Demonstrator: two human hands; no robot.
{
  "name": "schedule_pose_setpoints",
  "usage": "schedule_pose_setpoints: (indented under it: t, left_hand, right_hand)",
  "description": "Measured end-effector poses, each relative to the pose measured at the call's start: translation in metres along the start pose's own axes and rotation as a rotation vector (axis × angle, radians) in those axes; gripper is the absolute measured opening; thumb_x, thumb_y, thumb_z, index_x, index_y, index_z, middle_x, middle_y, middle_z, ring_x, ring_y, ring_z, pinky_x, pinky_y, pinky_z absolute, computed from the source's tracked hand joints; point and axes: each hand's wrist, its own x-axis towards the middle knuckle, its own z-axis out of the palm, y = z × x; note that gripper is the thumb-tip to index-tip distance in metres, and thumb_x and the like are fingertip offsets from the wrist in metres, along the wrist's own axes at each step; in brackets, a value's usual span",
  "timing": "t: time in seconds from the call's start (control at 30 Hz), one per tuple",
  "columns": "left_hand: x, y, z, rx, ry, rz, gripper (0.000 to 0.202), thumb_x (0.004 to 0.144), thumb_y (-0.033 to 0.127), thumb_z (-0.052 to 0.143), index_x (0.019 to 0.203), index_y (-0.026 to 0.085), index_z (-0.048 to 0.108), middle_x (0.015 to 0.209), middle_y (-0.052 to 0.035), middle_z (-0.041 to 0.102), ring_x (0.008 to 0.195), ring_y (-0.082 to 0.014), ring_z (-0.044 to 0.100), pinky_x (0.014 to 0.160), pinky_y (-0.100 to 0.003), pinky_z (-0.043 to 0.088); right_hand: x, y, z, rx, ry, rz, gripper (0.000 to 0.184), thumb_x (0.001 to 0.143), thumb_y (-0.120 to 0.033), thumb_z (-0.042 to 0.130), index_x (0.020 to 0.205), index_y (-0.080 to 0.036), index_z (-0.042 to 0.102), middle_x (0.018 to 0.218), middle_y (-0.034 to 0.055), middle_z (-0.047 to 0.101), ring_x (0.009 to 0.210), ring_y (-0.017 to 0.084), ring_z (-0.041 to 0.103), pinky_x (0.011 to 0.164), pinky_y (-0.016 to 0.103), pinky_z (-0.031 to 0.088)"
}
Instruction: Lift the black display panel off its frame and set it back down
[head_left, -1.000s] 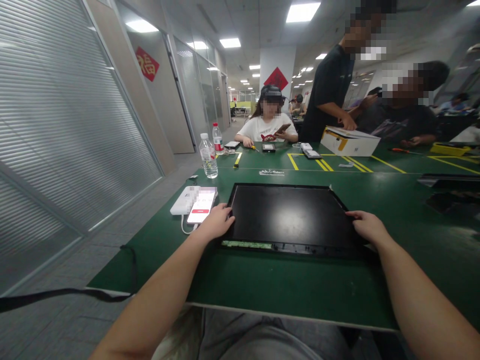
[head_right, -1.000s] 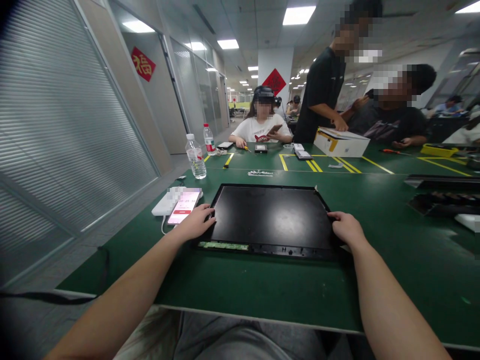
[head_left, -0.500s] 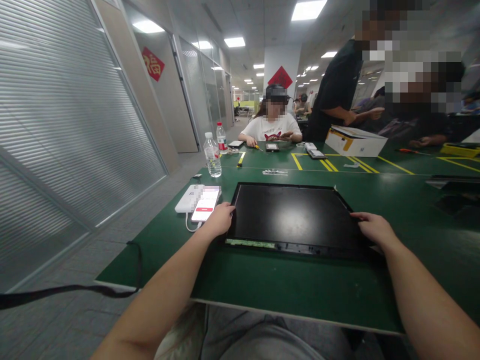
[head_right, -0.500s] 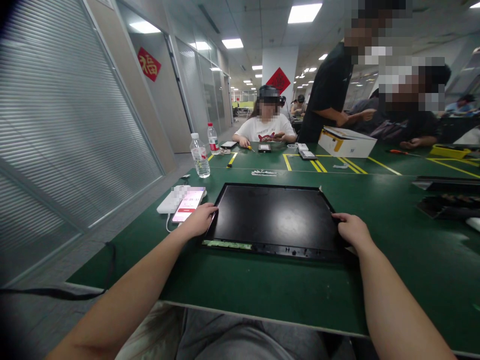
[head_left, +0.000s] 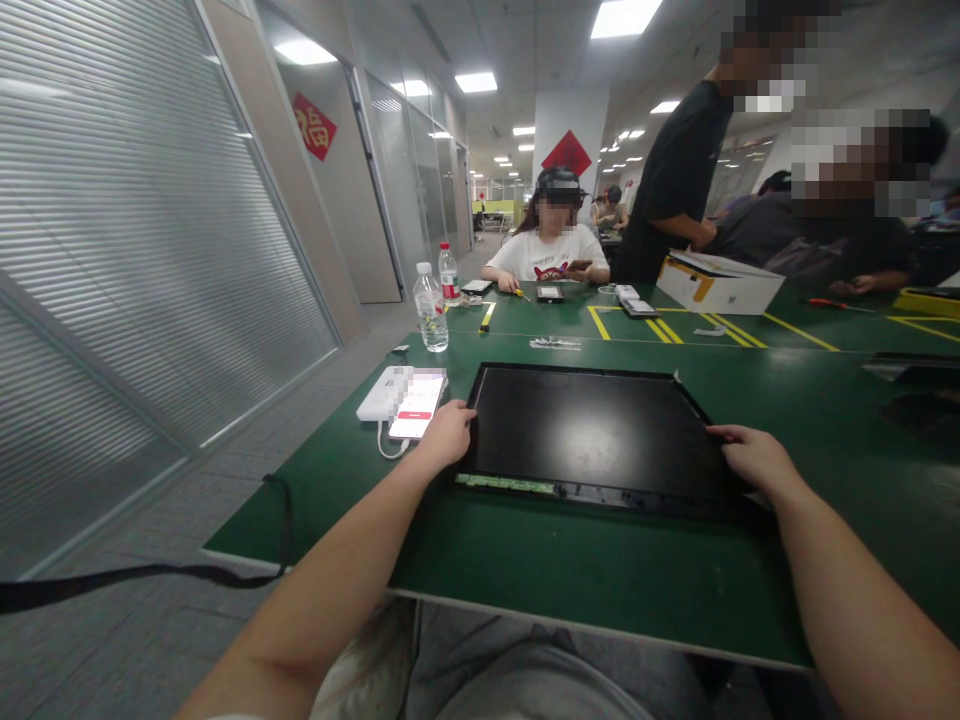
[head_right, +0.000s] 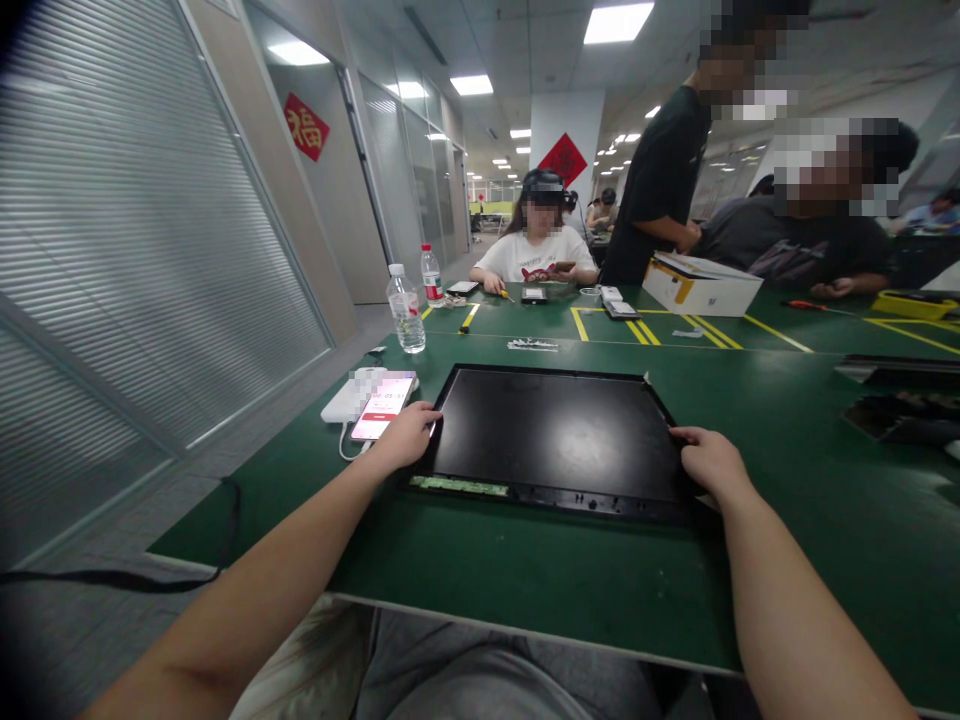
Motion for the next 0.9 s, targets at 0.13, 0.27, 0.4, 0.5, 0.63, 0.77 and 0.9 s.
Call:
schedule_pose_setpoints:
  t: [0.13,0.27,0.4,0.5,0.63,0.77,0.9]
  left_hand:
    - [0.001,0.001,0.0,-0.013,0.004,-0.021,0.048,0.089,0.003,0.048,0.122,0.013,0.081,0.137,-0.0177,0.07,0.128,-0.0316,0.067,0.117,-0.041,0.049]
    - [0.001,-0.001,0.001,-0.048,0.024,-0.02,0.048,0.088,0.002,0.049,0.127,0.009,0.077,0.135,-0.0195,0.071,0.13,-0.0317,0.065,0.118,-0.041,0.048]
    - [0.001,-0.002,0.005,-0.079,0.058,-0.045,0.048,0.09,0.002,0.05,0.133,0.007,0.07,0.135,-0.0222,0.069,0.13,-0.0328,0.065,0.116,-0.044,0.048]
    - [0.003,-0.004,0.01,-0.072,0.07,-0.073,0.046,0.091,0.003,0.049,0.133,0.003,0.067,0.14,-0.0263,0.065,0.135,-0.0344,0.062,0.118,-0.046,0.046]
    - [0.006,-0.008,0.013,-0.074,0.065,-0.087,0.035,0.092,0.007,0.05,0.118,-0.001,0.074,0.15,-0.0315,0.057,0.145,-0.0387,0.053,0.125,-0.048,0.039]
    - [0.008,-0.012,0.014,-0.103,0.068,-0.079,0.035,0.091,0.008,0.051,0.115,0.003,0.077,0.149,-0.029,0.06,0.144,-0.0386,0.055,0.124,-0.048,0.04]
    - [0.01,-0.013,0.015,-0.147,0.076,-0.07,0.042,0.089,0.005,0.05,0.123,0.004,0.075,0.144,-0.0252,0.065,0.138,-0.0344,0.06,0.124,-0.043,0.041]
  right_hand:
    - [0.0,-0.001,0.0,-0.013,-0.001,-0.001,0.054,0.069,-0.008,0.055,0.115,-0.018,0.081,0.109,0.0121,0.077,0.09,0.023,0.069,0.075,0.03,0.051]
    - [0.0,-0.001,-0.002,-0.02,-0.007,-0.001,0.054,0.069,-0.008,0.056,0.116,-0.019,0.081,0.109,0.0117,0.077,0.09,0.022,0.068,0.074,0.029,0.05]
    - [-0.001,-0.002,-0.003,-0.029,-0.021,0.016,0.055,0.07,-0.009,0.056,0.118,-0.02,0.08,0.107,0.0111,0.076,0.083,0.02,0.067,0.068,0.027,0.048]
    - [-0.002,-0.004,-0.004,-0.041,-0.035,0.028,0.057,0.07,-0.009,0.056,0.121,-0.019,0.079,0.109,0.0119,0.076,0.079,0.019,0.066,0.066,0.027,0.047]
    - [-0.005,-0.007,-0.006,-0.05,-0.04,0.026,0.059,0.072,-0.009,0.055,0.125,-0.016,0.079,0.115,0.0134,0.075,0.085,0.02,0.067,0.069,0.028,0.047]
    - [-0.007,-0.008,-0.007,-0.054,-0.035,0.019,0.058,0.073,-0.009,0.055,0.125,-0.016,0.079,0.118,0.0136,0.076,0.09,0.022,0.068,0.072,0.028,0.048]
    - [-0.006,-0.008,-0.007,-0.07,-0.036,0.014,0.057,0.072,-0.009,0.055,0.123,-0.018,0.08,0.115,0.0119,0.077,0.092,0.021,0.069,0.074,0.028,0.049]
